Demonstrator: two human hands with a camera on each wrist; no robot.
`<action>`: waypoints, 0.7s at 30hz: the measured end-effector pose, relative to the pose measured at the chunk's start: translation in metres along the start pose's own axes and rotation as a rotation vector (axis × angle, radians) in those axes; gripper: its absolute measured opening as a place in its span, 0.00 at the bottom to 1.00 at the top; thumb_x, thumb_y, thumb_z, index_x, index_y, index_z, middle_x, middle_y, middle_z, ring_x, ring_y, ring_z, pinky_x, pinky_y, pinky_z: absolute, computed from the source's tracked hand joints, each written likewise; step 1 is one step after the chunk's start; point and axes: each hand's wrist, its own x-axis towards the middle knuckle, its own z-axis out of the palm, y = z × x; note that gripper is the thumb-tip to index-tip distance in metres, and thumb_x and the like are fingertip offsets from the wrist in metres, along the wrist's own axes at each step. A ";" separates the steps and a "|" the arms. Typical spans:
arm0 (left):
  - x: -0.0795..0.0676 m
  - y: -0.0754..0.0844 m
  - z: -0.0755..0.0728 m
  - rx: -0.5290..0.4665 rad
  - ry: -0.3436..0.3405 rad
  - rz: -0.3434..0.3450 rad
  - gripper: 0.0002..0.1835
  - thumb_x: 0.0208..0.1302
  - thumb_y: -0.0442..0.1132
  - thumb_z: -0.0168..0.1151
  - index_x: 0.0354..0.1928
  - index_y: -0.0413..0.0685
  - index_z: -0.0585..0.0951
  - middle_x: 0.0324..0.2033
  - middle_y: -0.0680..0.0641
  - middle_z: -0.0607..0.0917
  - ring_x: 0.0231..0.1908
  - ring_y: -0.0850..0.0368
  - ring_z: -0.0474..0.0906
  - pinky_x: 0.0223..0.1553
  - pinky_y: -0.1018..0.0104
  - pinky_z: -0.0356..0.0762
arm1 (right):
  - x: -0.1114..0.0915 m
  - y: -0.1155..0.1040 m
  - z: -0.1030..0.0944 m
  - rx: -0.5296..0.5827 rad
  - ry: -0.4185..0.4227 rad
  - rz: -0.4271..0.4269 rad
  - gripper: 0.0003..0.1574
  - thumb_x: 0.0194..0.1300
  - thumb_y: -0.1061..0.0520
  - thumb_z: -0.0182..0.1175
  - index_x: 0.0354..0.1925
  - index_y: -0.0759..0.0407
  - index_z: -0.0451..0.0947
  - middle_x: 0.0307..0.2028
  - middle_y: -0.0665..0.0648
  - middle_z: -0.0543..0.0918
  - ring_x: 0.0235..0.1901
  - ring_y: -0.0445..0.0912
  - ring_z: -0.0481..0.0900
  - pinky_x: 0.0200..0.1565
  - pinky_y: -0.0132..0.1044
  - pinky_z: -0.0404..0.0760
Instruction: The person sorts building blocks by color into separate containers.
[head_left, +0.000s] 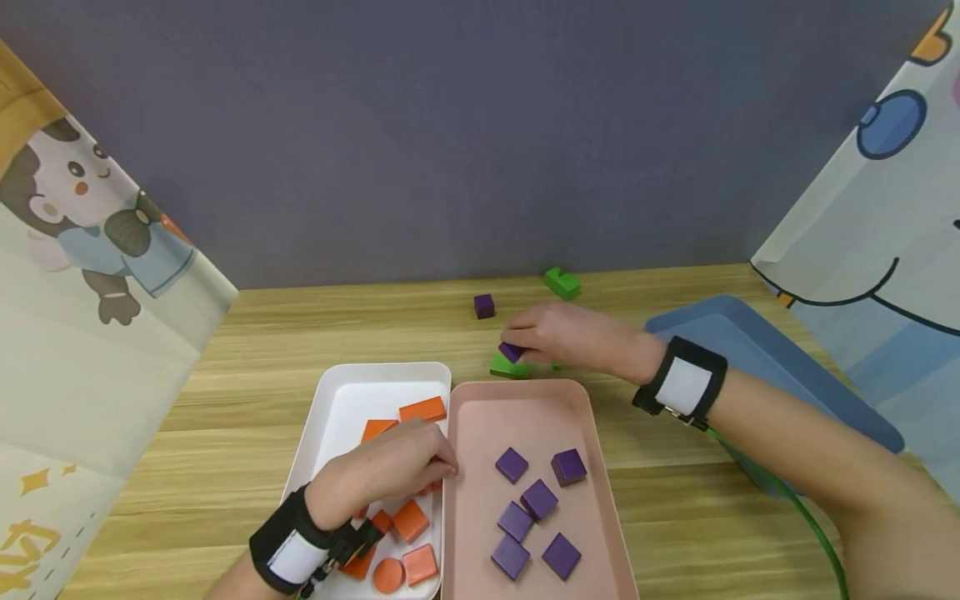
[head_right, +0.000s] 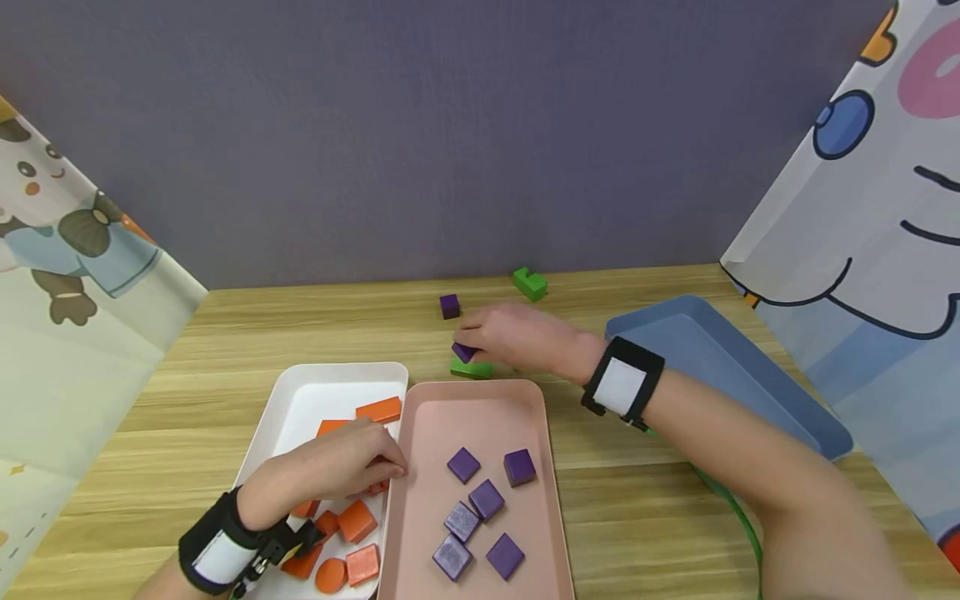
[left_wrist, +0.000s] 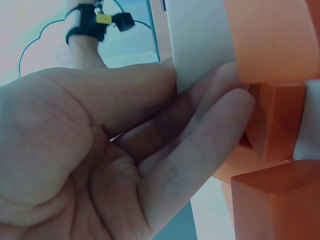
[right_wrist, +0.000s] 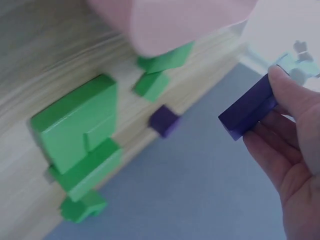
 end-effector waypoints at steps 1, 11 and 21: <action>0.000 0.000 0.000 0.001 0.000 0.002 0.11 0.65 0.37 0.59 0.23 0.50 0.82 0.12 0.60 0.70 0.16 0.69 0.64 0.20 0.76 0.63 | -0.003 -0.005 -0.004 -0.007 0.017 -0.014 0.20 0.60 0.53 0.66 0.50 0.57 0.80 0.45 0.53 0.83 0.44 0.42 0.81 0.43 0.32 0.82; 0.001 -0.001 0.001 0.006 -0.001 0.001 0.13 0.65 0.37 0.59 0.21 0.51 0.81 0.11 0.60 0.69 0.15 0.68 0.63 0.19 0.75 0.61 | -0.020 -0.049 -0.017 -0.048 -0.036 -0.093 0.25 0.58 0.48 0.67 0.53 0.52 0.79 0.46 0.49 0.83 0.47 0.40 0.80 0.46 0.30 0.81; 0.002 0.001 0.000 0.003 -0.004 -0.012 0.12 0.65 0.37 0.59 0.22 0.51 0.81 0.12 0.60 0.68 0.16 0.68 0.63 0.19 0.75 0.60 | -0.027 -0.062 0.007 -0.102 -0.167 -0.121 0.12 0.60 0.50 0.65 0.41 0.52 0.79 0.35 0.46 0.79 0.31 0.35 0.73 0.31 0.23 0.75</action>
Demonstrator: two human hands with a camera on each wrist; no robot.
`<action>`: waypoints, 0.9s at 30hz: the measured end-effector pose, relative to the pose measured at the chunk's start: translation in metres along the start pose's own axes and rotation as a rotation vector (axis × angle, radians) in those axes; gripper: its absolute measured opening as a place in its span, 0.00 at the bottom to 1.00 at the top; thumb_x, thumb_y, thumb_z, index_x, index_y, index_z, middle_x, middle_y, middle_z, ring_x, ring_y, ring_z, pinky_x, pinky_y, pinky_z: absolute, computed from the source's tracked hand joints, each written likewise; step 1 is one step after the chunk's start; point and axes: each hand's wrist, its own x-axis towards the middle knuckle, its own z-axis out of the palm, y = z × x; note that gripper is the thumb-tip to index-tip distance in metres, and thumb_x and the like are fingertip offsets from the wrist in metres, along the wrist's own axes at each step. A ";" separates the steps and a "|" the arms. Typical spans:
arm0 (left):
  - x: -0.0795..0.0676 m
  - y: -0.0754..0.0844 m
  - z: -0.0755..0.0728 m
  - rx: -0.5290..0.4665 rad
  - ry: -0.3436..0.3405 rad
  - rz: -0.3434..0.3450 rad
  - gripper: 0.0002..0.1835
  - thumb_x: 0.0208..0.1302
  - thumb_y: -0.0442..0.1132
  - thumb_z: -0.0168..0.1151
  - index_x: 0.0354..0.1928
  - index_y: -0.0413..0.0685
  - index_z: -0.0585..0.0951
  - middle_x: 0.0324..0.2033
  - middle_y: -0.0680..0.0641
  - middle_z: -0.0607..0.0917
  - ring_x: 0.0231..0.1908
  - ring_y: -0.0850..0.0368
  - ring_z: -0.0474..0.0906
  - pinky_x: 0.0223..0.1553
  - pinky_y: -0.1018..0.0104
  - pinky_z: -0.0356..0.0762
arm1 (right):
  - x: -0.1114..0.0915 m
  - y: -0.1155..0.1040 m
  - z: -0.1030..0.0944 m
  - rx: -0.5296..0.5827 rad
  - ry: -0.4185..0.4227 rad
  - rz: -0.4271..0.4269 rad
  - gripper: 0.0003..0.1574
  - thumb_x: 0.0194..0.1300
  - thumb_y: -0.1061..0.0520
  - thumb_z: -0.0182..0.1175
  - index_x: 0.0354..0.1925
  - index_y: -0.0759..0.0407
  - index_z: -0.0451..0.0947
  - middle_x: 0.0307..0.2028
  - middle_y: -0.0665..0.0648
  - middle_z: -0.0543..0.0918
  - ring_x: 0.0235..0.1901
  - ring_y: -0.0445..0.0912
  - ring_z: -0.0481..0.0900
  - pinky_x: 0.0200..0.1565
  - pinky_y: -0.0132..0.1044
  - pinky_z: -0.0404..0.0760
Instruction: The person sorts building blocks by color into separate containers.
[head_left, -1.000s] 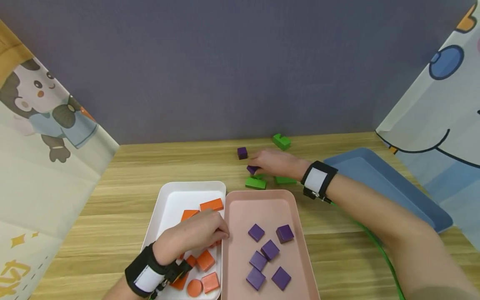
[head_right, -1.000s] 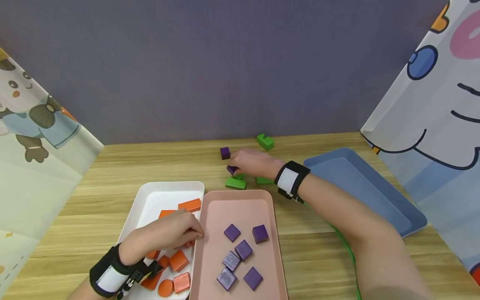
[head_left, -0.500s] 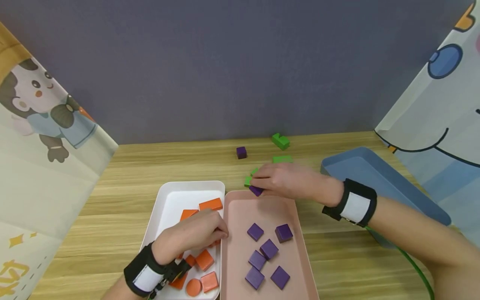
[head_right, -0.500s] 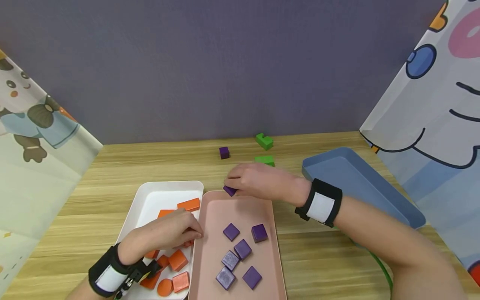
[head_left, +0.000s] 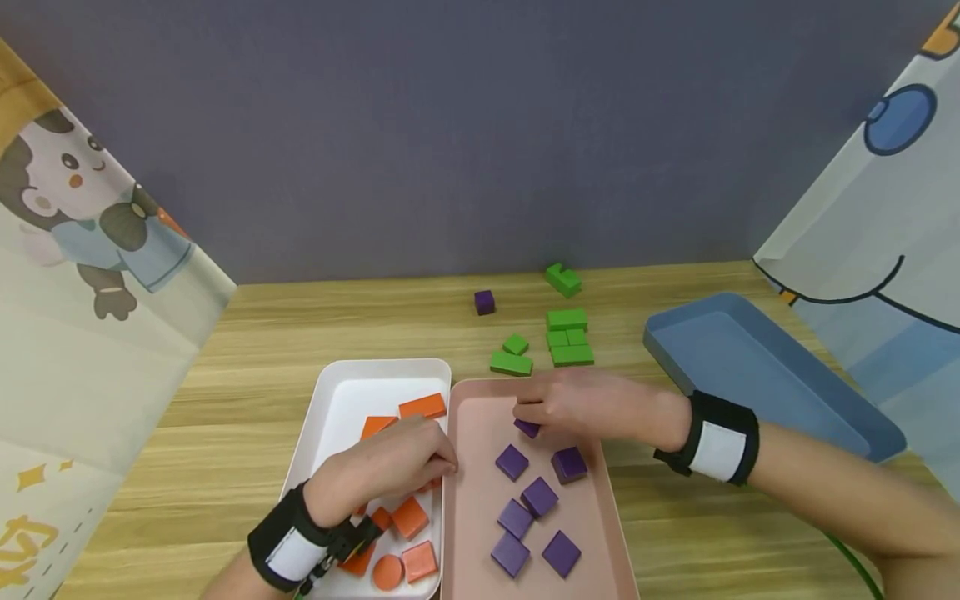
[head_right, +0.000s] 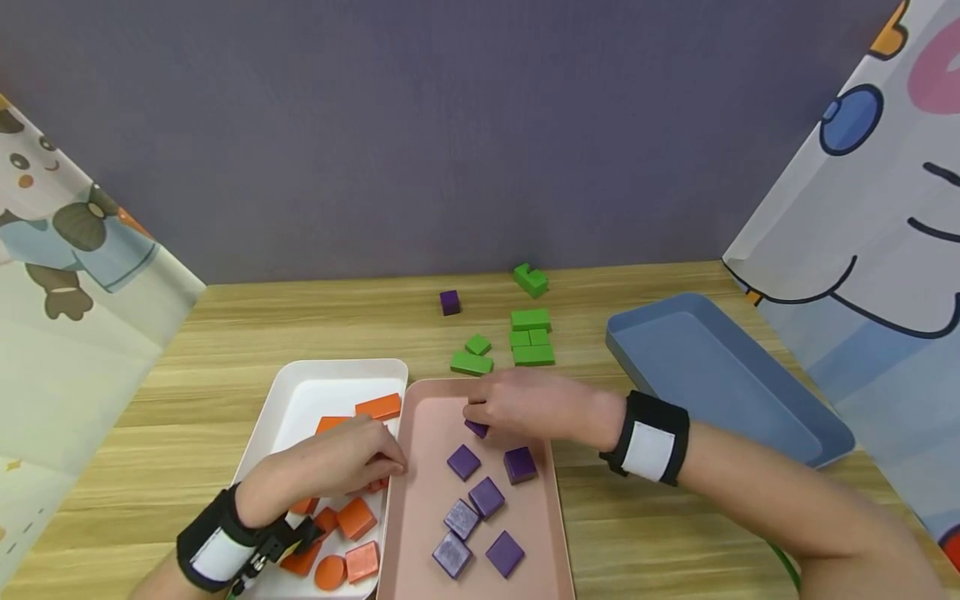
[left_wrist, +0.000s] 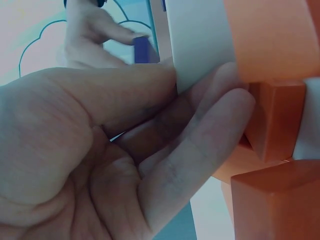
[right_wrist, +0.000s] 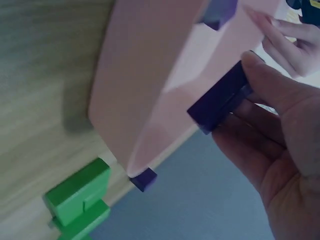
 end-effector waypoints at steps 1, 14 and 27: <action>0.000 0.000 0.000 0.001 0.000 -0.002 0.12 0.65 0.36 0.59 0.22 0.51 0.81 0.12 0.60 0.68 0.16 0.68 0.63 0.19 0.75 0.60 | 0.000 -0.001 0.003 0.012 -0.012 0.000 0.11 0.60 0.49 0.65 0.40 0.52 0.79 0.33 0.46 0.78 0.29 0.34 0.71 0.30 0.23 0.74; 0.000 0.000 0.000 -0.011 0.000 -0.006 0.12 0.64 0.36 0.59 0.21 0.51 0.81 0.12 0.60 0.68 0.16 0.68 0.63 0.19 0.75 0.60 | 0.003 -0.009 0.013 0.120 -0.204 0.017 0.11 0.54 0.44 0.69 0.31 0.48 0.81 0.25 0.43 0.78 0.25 0.31 0.68 0.29 0.23 0.71; 0.000 -0.001 0.000 -0.016 -0.004 -0.006 0.12 0.64 0.36 0.59 0.22 0.51 0.82 0.12 0.60 0.70 0.16 0.68 0.64 0.19 0.75 0.62 | 0.003 -0.013 0.022 0.120 -0.145 0.021 0.10 0.52 0.44 0.71 0.27 0.45 0.80 0.23 0.41 0.76 0.24 0.32 0.69 0.25 0.24 0.66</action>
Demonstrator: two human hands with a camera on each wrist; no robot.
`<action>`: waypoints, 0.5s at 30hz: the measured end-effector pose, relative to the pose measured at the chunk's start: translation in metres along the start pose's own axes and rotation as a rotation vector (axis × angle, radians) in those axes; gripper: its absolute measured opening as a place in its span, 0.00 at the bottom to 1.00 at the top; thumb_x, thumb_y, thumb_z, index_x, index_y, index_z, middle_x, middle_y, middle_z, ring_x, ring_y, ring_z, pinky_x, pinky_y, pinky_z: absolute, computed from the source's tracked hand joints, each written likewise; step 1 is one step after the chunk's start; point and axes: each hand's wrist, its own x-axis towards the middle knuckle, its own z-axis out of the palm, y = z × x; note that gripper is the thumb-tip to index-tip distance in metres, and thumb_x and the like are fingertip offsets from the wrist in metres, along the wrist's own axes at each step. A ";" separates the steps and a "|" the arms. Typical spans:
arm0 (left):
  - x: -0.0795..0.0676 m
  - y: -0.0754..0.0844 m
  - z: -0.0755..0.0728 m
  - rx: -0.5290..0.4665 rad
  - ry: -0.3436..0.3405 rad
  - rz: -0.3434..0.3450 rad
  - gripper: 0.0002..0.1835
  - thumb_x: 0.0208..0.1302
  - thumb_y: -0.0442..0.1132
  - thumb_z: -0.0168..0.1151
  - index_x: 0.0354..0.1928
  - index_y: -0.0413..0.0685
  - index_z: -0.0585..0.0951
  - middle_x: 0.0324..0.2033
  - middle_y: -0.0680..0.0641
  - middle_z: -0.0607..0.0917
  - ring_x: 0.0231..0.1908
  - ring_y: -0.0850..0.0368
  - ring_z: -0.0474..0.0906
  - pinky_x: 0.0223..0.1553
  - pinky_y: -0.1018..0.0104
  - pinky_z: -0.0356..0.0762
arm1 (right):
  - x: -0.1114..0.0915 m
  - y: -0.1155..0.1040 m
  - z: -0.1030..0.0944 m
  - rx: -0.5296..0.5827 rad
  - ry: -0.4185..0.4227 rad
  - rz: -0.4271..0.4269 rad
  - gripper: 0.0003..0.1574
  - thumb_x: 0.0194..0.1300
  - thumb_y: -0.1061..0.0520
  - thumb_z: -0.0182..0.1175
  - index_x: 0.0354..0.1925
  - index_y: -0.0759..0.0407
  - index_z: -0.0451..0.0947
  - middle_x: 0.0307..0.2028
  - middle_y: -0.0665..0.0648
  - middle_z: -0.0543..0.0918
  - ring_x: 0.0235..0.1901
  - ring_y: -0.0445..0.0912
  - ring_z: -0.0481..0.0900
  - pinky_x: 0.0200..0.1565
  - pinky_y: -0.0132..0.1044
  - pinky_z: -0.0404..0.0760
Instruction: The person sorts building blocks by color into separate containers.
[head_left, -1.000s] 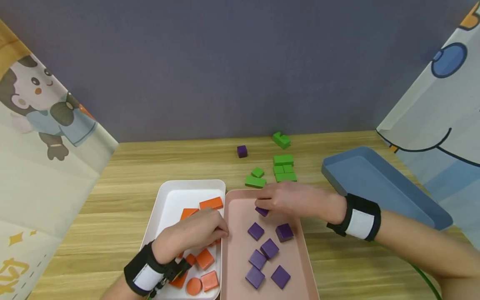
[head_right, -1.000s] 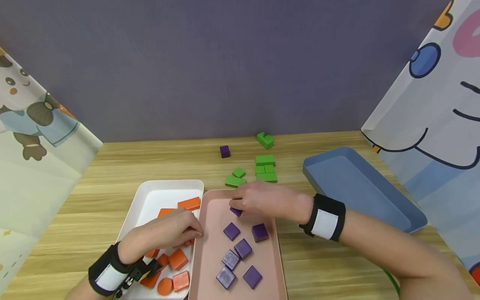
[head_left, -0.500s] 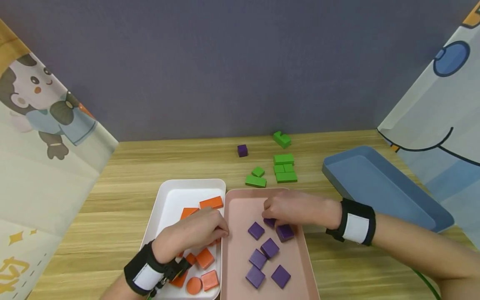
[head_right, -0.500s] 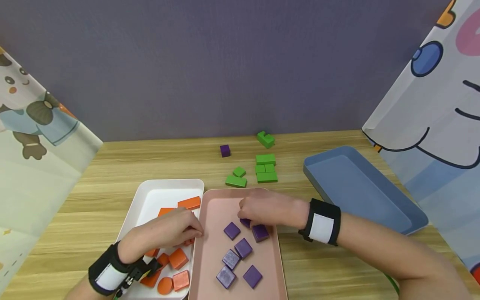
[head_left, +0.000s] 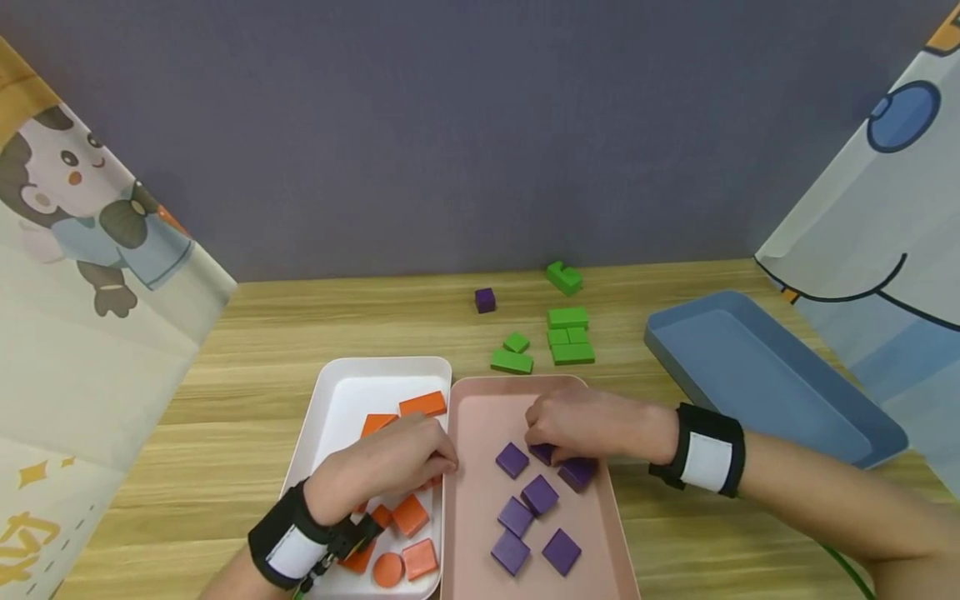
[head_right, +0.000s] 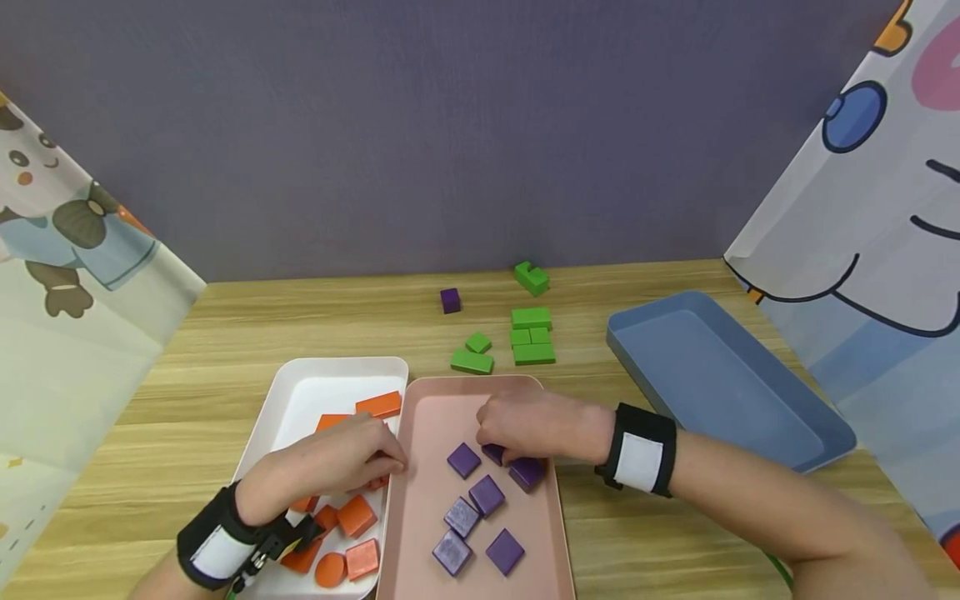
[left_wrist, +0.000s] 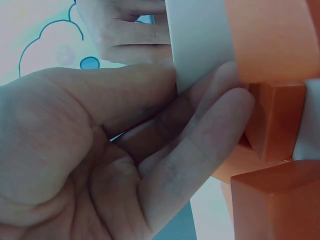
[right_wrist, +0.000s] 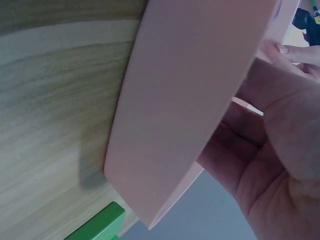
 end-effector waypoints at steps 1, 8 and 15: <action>0.000 0.000 0.000 0.000 0.001 -0.001 0.12 0.64 0.36 0.59 0.22 0.51 0.82 0.12 0.60 0.70 0.16 0.68 0.64 0.19 0.75 0.63 | 0.000 0.000 0.000 0.011 -0.001 0.003 0.10 0.52 0.45 0.71 0.27 0.45 0.80 0.23 0.41 0.76 0.24 0.31 0.69 0.25 0.24 0.66; -0.001 0.000 0.000 0.004 0.001 -0.002 0.12 0.64 0.36 0.59 0.22 0.50 0.82 0.12 0.60 0.70 0.16 0.69 0.64 0.20 0.75 0.63 | 0.000 0.002 0.002 0.084 -0.012 0.014 0.11 0.52 0.46 0.71 0.28 0.47 0.79 0.24 0.41 0.76 0.25 0.31 0.69 0.27 0.24 0.67; 0.000 0.001 0.000 0.023 0.009 0.002 0.11 0.64 0.36 0.59 0.23 0.51 0.82 0.12 0.60 0.71 0.17 0.69 0.65 0.21 0.76 0.64 | -0.003 0.005 -0.004 0.125 0.014 0.014 0.12 0.52 0.47 0.71 0.30 0.47 0.78 0.27 0.42 0.76 0.27 0.32 0.69 0.30 0.26 0.72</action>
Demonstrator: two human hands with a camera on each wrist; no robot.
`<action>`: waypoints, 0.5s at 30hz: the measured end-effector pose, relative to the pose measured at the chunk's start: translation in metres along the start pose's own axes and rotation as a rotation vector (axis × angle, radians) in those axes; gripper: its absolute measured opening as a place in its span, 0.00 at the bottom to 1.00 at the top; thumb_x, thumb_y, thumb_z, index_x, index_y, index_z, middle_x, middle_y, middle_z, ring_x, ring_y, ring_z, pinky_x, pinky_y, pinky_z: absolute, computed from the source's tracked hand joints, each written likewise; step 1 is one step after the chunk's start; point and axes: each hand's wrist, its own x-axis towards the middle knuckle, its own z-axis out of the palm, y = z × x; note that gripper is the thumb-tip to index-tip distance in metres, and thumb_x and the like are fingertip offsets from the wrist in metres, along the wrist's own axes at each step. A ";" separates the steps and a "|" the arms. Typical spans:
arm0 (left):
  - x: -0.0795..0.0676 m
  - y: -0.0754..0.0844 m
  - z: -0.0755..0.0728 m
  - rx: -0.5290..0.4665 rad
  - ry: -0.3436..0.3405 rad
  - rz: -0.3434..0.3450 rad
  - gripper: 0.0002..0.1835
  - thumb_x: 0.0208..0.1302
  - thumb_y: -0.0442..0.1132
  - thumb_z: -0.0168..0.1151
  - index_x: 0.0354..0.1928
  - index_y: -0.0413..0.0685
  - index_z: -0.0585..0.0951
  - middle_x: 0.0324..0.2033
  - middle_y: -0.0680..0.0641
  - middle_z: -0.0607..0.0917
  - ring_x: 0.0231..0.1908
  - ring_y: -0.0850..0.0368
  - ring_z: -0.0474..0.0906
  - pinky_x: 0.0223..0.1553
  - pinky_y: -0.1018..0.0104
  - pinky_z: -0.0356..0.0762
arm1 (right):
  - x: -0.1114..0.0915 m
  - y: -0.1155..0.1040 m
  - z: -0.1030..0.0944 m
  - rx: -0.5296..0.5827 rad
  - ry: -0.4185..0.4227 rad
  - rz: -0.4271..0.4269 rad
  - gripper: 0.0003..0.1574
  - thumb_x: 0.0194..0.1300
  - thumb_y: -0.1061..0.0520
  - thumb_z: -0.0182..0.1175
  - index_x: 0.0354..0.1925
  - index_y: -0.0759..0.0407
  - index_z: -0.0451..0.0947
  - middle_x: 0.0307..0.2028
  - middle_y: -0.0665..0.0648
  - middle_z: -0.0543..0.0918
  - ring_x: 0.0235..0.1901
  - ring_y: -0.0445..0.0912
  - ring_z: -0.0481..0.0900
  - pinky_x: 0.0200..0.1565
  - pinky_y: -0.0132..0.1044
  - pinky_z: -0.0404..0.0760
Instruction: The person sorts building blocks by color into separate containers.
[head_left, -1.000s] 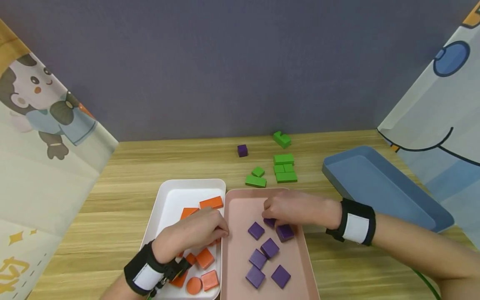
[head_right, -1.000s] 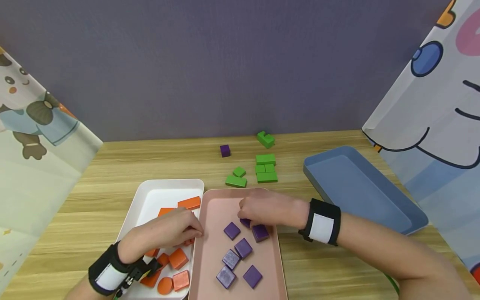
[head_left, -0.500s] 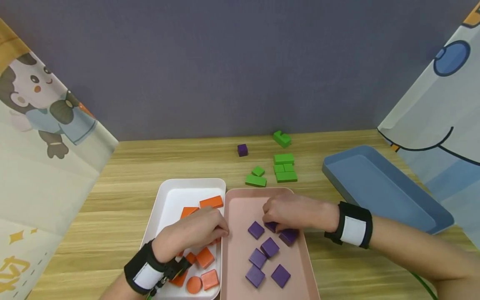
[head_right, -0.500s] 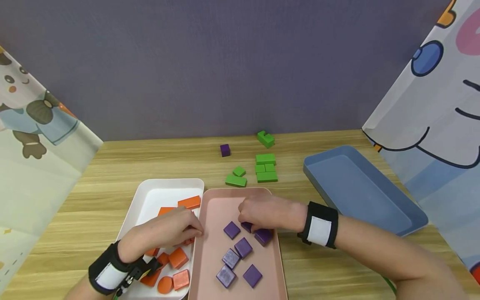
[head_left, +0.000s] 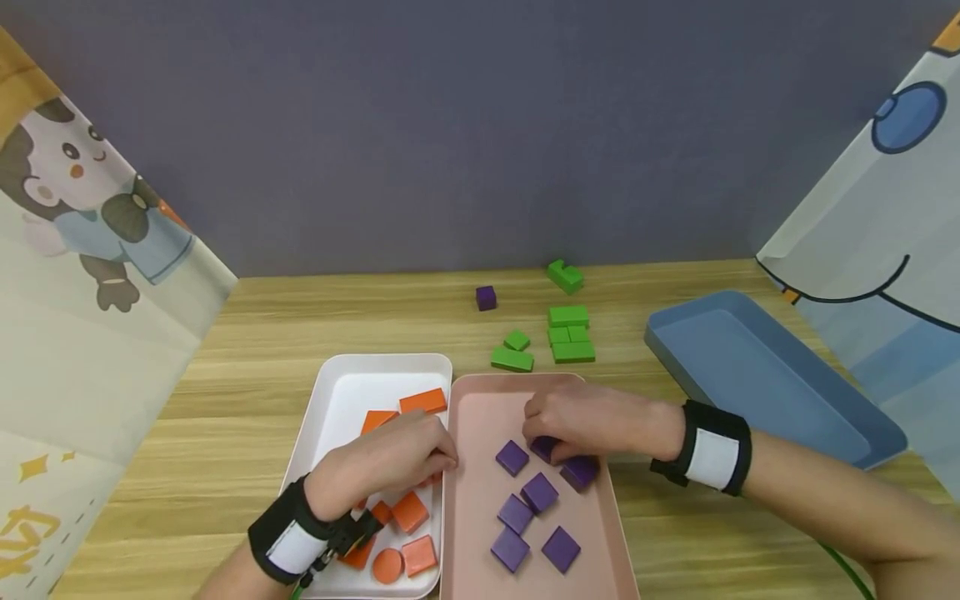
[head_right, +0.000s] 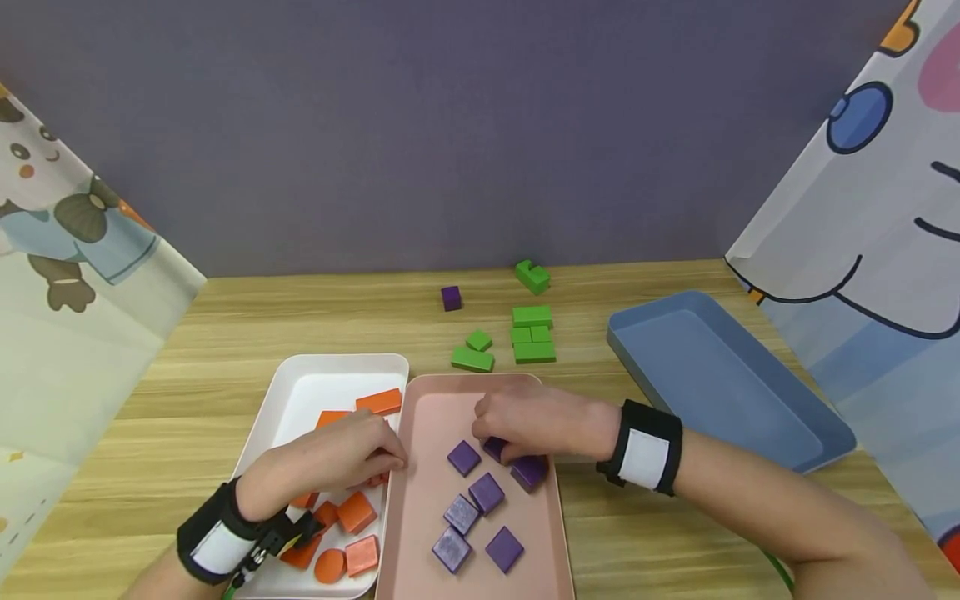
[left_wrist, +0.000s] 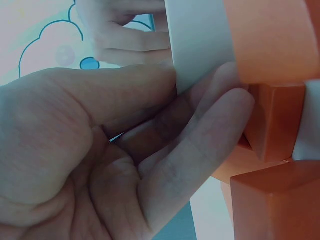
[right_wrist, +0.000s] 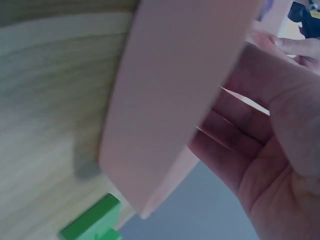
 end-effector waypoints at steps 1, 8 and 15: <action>0.000 0.000 0.000 0.002 0.000 0.001 0.11 0.64 0.36 0.59 0.23 0.51 0.82 0.12 0.60 0.71 0.17 0.69 0.65 0.21 0.76 0.64 | 0.000 0.000 -0.002 0.000 0.010 -0.004 0.12 0.52 0.47 0.71 0.31 0.47 0.78 0.28 0.42 0.76 0.28 0.32 0.70 0.31 0.26 0.73; 0.001 -0.001 -0.002 0.000 -0.008 -0.002 0.12 0.64 0.37 0.59 0.21 0.52 0.81 0.12 0.60 0.70 0.16 0.69 0.64 0.20 0.75 0.62 | 0.011 0.009 -0.026 -0.044 0.136 -0.051 0.16 0.56 0.45 0.68 0.40 0.50 0.80 0.40 0.46 0.80 0.39 0.38 0.77 0.43 0.30 0.79; 0.002 -0.002 0.000 -0.001 -0.005 0.022 0.12 0.64 0.36 0.60 0.21 0.51 0.82 0.11 0.61 0.69 0.15 0.70 0.63 0.19 0.76 0.62 | 0.035 0.043 -0.043 -0.024 0.386 -0.030 0.37 0.58 0.32 0.60 0.61 0.48 0.74 0.68 0.57 0.66 0.67 0.53 0.63 0.67 0.51 0.64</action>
